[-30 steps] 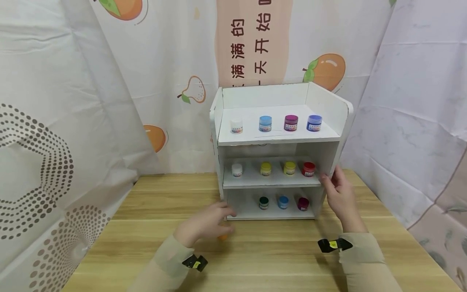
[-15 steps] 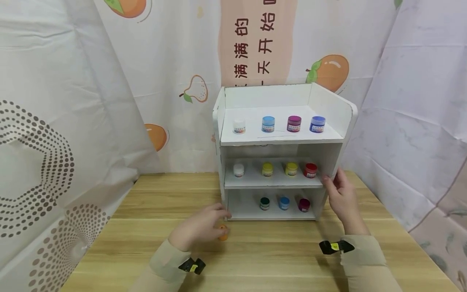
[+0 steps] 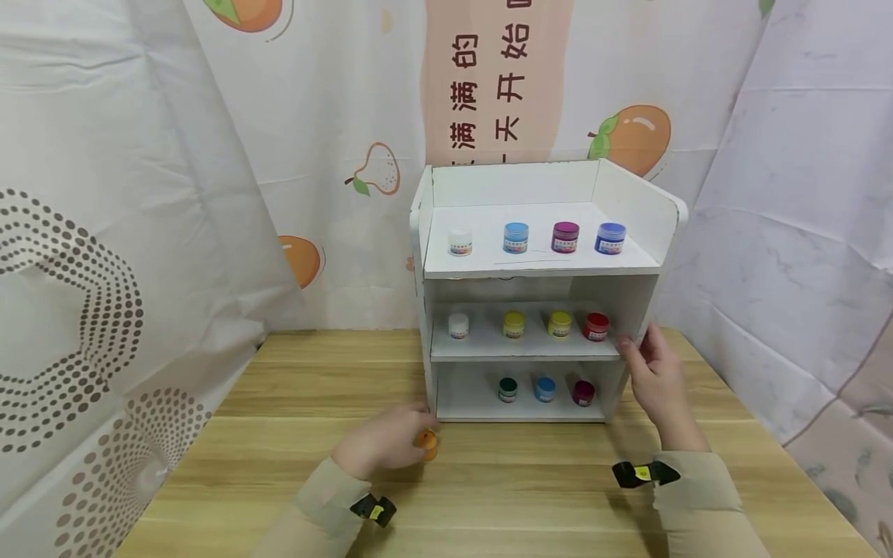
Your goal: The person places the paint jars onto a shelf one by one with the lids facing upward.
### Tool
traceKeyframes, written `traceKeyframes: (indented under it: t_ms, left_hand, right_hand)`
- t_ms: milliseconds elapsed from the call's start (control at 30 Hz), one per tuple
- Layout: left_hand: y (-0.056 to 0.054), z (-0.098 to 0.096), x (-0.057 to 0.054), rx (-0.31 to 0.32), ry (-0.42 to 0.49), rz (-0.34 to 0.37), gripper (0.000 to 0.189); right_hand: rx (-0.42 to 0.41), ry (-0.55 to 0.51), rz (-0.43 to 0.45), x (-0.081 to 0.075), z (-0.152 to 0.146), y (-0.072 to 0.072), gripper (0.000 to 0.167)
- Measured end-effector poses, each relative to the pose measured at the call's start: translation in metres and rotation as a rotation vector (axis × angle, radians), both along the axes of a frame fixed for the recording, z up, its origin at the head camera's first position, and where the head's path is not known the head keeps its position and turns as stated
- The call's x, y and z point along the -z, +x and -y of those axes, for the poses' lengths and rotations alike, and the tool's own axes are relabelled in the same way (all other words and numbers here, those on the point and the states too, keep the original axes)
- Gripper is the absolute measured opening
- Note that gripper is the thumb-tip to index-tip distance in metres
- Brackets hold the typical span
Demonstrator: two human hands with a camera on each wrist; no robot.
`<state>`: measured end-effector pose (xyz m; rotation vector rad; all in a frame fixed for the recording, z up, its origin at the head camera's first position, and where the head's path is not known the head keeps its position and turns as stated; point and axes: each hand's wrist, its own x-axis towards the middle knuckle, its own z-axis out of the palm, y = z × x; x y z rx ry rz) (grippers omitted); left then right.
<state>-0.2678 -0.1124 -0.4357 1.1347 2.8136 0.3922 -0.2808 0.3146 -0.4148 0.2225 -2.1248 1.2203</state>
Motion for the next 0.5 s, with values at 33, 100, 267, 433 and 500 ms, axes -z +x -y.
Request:
traceKeyframes:
  t_ms: [33,100,267,433,500]
  left_hand:
    - [-0.0002,0.0,0.0008,0.0,-0.004,0.007,0.027]
    - [-0.0005,-0.0001,0.0016,-0.002,-0.003,0.024,0.028]
    - [-0.0015,0.0001,0.0025,-0.001,-0.004,0.029,0.028]
    - [-0.0032,-0.0001,0.0038,-0.006,0.014,0.049,0.013]
    - [-0.0031,-0.0002,0.0038,-0.026,0.033,0.078,0.013]
  right_hand:
    - [0.005,0.005,0.003,-0.0001,0.0001,0.0,0.047]
    - [0.008,0.016,0.006,0.0001,-0.0003,-0.0005,0.048]
    - [0.0,0.019,0.003,0.0006,-0.0003,-0.0008,0.049]
    - [-0.003,0.015,-0.003,0.0006,0.0002,-0.0004,0.048]
    - [-0.005,0.012,-0.007,0.0002,0.0002,-0.0003,0.047]
